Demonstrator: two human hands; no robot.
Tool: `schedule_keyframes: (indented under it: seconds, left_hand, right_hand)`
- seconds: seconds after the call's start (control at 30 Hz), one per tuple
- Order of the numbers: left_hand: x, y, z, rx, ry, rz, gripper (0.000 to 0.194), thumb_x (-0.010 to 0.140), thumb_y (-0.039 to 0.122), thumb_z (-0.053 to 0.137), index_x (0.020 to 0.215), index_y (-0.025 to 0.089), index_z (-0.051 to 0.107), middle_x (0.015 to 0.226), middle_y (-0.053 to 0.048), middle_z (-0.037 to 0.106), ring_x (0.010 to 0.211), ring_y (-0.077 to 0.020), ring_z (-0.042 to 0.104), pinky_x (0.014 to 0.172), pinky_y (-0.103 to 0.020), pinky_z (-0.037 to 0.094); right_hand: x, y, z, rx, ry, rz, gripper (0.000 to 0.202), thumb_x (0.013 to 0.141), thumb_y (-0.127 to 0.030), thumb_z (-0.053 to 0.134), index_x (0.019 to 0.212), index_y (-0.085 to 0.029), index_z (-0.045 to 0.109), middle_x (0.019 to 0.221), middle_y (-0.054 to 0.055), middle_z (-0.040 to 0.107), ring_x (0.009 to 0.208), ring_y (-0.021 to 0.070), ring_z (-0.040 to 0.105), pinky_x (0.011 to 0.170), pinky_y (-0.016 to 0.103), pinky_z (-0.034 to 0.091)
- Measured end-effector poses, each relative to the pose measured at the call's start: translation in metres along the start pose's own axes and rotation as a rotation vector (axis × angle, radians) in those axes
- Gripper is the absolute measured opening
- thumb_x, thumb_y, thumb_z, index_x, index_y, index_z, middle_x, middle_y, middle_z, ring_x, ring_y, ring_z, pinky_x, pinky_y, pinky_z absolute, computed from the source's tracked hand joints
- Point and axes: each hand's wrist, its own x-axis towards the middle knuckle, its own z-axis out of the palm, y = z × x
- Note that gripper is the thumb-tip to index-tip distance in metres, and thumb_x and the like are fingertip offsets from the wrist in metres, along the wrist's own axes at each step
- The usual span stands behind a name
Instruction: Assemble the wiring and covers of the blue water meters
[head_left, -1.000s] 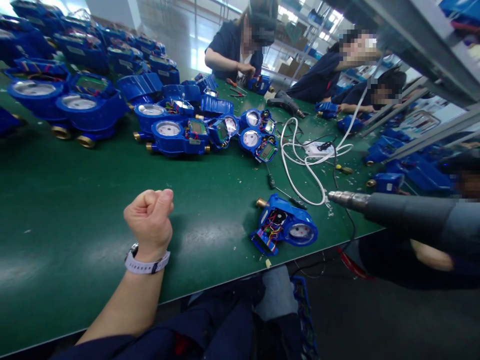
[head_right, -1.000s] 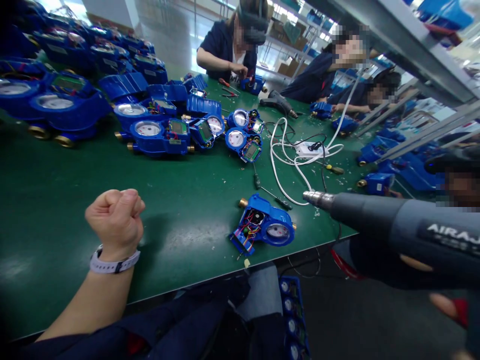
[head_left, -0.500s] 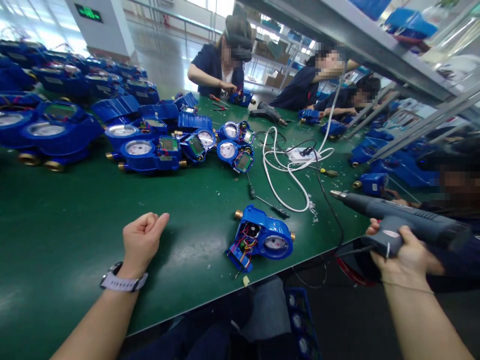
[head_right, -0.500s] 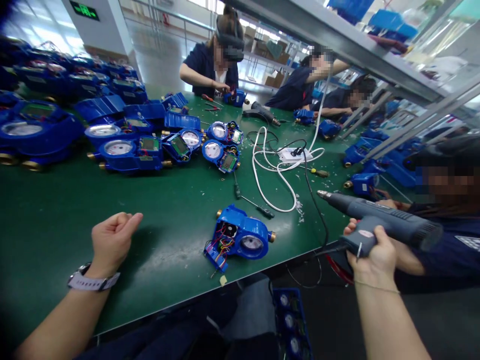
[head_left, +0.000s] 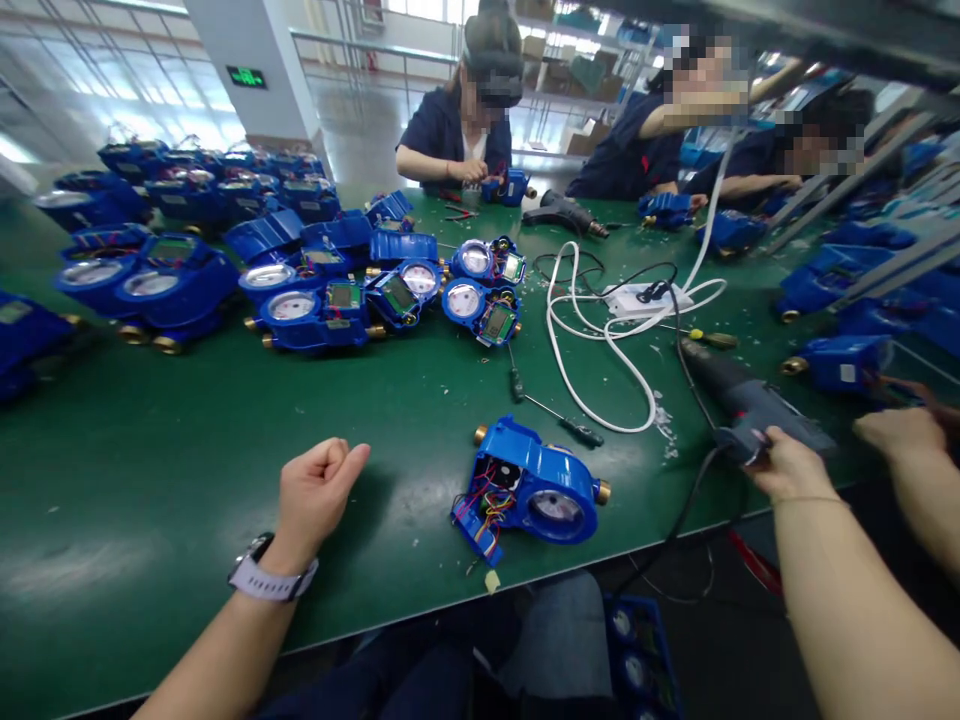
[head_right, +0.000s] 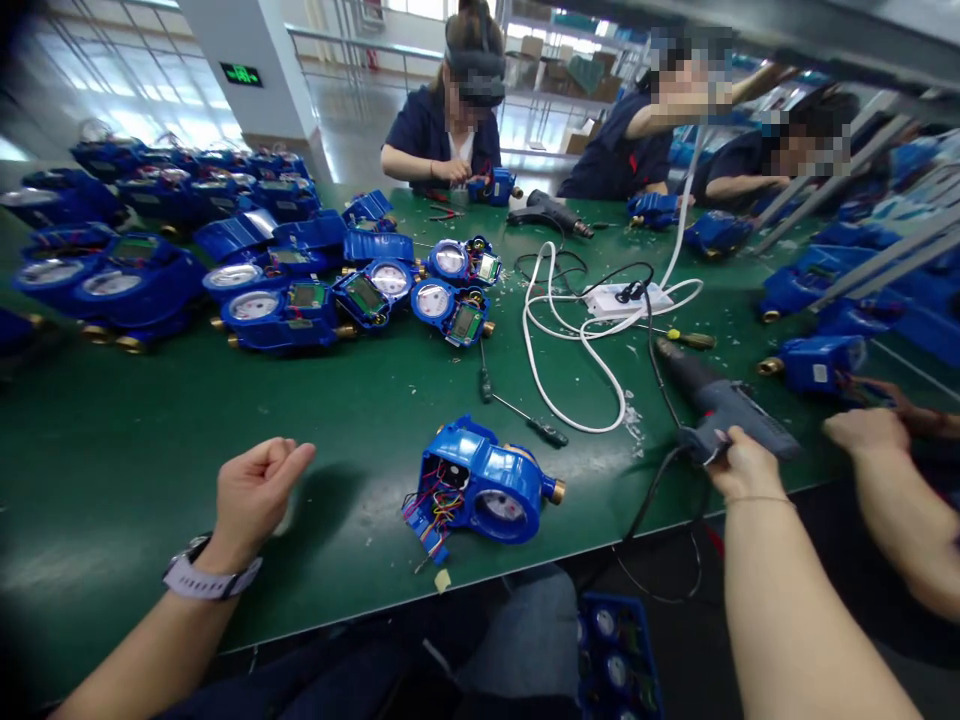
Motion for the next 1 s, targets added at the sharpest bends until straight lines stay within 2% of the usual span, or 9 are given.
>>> schedule_keyframes:
  seconds: [0.13, 0.23, 0.3, 0.4, 0.5, 0.57, 0.77, 0.9, 1.0]
  left_hand:
    - [-0.007, 0.022, 0.018, 0.064, -0.164, 0.123, 0.034, 0.08, 0.02, 0.067, 0.057, 0.021, 0.043, 0.054, 0.004, 0.045, 0.049, -0.0108, 0.044, 0.05, -0.024, 0.038]
    - [-0.011, 0.038, 0.033, 0.15, -0.278, 0.348, 0.013, 0.081, 0.019, 0.069, 0.075, 0.021, 0.058, 0.073, -0.001, 0.06, 0.069, -0.0158, 0.059, 0.064, -0.028, 0.05]
    - [-0.014, 0.045, 0.042, 0.229, -0.345, 0.439, 0.009, 0.082, 0.02, 0.071, 0.086, 0.021, 0.063, 0.095, -0.007, 0.066, 0.089, -0.02, 0.064, 0.076, -0.033, 0.054]
    - [-0.019, 0.047, 0.054, 0.323, -0.427, 0.519, 0.013, 0.084, 0.023, 0.071, 0.096, 0.022, 0.066, 0.121, -0.012, 0.062, 0.113, -0.0259, 0.061, 0.092, -0.041, 0.054]
    - [-0.025, 0.043, 0.061, 0.362, -0.458, 0.547, 0.016, 0.086, 0.023, 0.069, 0.102, 0.021, 0.067, 0.13, -0.014, 0.058, 0.124, -0.029, 0.056, 0.1, -0.048, 0.051]
    - [-0.027, 0.041, 0.063, 0.372, -0.462, 0.536, 0.017, 0.086, 0.022, 0.068, 0.103, 0.019, 0.066, 0.131, -0.015, 0.058, 0.126, -0.0297, 0.055, 0.102, -0.049, 0.051]
    - [-0.034, 0.036, 0.063, 0.349, -0.428, 0.486, 0.01, 0.087, 0.021, 0.068, 0.096, 0.019, 0.066, 0.129, -0.015, 0.059, 0.123, -0.0287, 0.058, 0.098, -0.048, 0.053]
    - [-0.037, 0.031, 0.065, 0.322, -0.416, 0.477, 0.009, 0.086, 0.021, 0.068, 0.094, 0.019, 0.066, 0.126, -0.014, 0.061, 0.116, -0.0271, 0.062, 0.093, -0.045, 0.055]
    - [-0.039, 0.027, 0.066, 0.28, -0.398, 0.465, 0.007, 0.086, 0.02, 0.068, 0.093, 0.019, 0.066, 0.123, -0.013, 0.063, 0.112, -0.0251, 0.064, 0.09, -0.042, 0.056]
  right_hand:
    - [-0.015, 0.014, 0.001, -0.142, 0.107, 0.016, 0.03, 0.094, -0.031, 0.066, 0.119, -0.016, 0.062, 0.121, 0.009, 0.061, 0.106, 0.0242, 0.062, 0.088, 0.044, 0.054]
    - [-0.06, 0.012, 0.001, -0.19, 0.113, -0.143, 0.036, 0.092, -0.029, 0.068, 0.124, -0.017, 0.061, 0.132, 0.011, 0.058, 0.123, 0.0289, 0.054, 0.104, 0.054, 0.043]
    - [-0.103, 0.006, 0.005, -0.182, 0.002, -0.283, 0.042, 0.091, -0.031, 0.069, 0.13, -0.016, 0.059, 0.132, 0.012, 0.06, 0.124, 0.0292, 0.055, 0.107, 0.057, 0.04]
    - [-0.176, -0.007, 0.016, -0.209, -0.258, -0.465, 0.052, 0.088, -0.035, 0.068, 0.137, -0.02, 0.057, 0.136, 0.012, 0.059, 0.125, 0.0292, 0.056, 0.109, 0.054, 0.042]
    - [-0.233, -0.02, 0.033, -0.279, -0.443, -0.668, 0.059, 0.085, -0.036, 0.071, 0.14, -0.025, 0.055, 0.14, 0.01, 0.056, 0.131, 0.0309, 0.05, 0.111, 0.057, 0.037]
    - [-0.257, -0.023, 0.046, -0.302, -0.509, -0.775, 0.063, 0.084, -0.037, 0.072, 0.143, -0.025, 0.052, 0.143, 0.011, 0.053, 0.131, 0.0319, 0.048, 0.11, 0.057, 0.037]
    - [-0.282, -0.003, 0.075, -0.285, -0.472, -0.854, 0.079, 0.085, -0.037, 0.073, 0.153, -0.022, 0.035, 0.15, 0.018, 0.041, 0.138, 0.0354, 0.04, 0.11, 0.061, 0.035]
    - [-0.288, 0.02, 0.083, -0.19, -0.372, -0.811, 0.097, 0.082, -0.039, 0.077, 0.158, -0.022, 0.018, 0.154, 0.019, 0.036, 0.14, 0.0373, 0.038, 0.111, 0.064, 0.033]
    - [-0.293, 0.035, 0.085, -0.145, -0.327, -0.787, 0.101, 0.08, -0.044, 0.078, 0.158, -0.022, 0.018, 0.154, 0.018, 0.035, 0.14, 0.039, 0.036, 0.112, 0.066, 0.03]
